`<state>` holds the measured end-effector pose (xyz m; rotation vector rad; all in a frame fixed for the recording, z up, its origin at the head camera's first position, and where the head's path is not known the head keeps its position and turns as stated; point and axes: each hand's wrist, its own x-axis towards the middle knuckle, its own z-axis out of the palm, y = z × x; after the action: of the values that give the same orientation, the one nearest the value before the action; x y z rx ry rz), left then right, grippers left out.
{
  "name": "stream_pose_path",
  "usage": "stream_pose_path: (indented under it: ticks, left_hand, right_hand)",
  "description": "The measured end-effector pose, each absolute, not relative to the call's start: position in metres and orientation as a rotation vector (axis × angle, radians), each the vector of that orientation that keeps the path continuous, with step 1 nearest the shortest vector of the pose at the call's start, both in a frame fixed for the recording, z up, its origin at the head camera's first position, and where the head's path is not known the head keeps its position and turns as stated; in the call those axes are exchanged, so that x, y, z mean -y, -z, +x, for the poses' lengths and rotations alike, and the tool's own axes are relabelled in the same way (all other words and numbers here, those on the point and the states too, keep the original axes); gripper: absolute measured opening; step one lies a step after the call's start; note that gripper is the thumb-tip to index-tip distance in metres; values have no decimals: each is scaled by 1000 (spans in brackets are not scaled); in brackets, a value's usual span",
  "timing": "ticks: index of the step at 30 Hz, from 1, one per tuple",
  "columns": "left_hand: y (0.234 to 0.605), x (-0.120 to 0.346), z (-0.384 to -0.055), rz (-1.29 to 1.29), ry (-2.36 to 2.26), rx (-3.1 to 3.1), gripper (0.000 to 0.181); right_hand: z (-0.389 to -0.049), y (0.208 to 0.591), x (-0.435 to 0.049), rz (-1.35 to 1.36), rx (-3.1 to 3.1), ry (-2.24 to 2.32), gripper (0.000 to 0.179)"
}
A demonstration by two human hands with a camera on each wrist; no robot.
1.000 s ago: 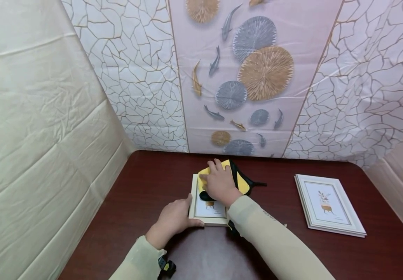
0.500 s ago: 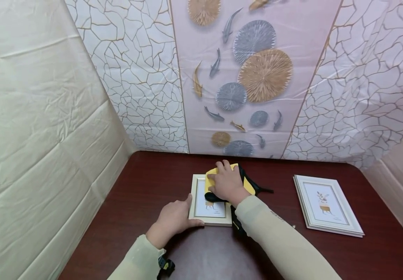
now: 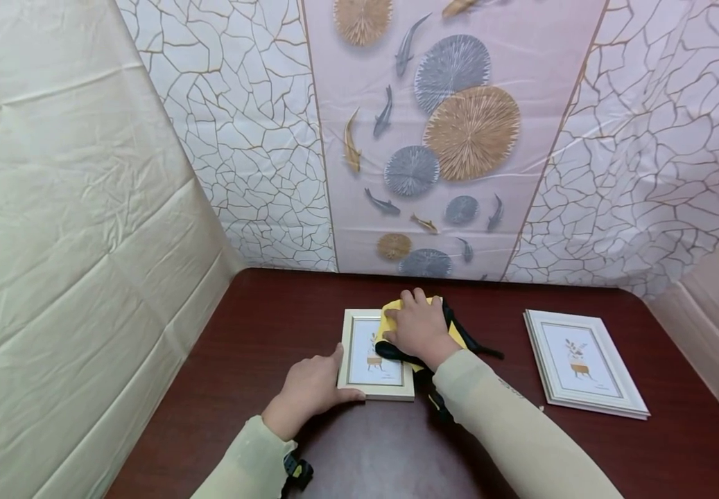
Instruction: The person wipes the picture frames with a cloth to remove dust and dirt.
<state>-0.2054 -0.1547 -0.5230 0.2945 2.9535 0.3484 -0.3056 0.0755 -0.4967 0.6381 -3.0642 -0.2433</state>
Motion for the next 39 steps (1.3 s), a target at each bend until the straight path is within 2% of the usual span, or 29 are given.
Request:
stream_pose_path:
  ticks: [27,39]
  left_hand:
    - [528,157,-203,302,-376,-2977,119]
    - [527,156,-204,312,-397,-2985,120]
  right_hand:
    - [-282,488,-97,623,3071,111,49]
    - [-270,491,-102,638,3070,165,54]
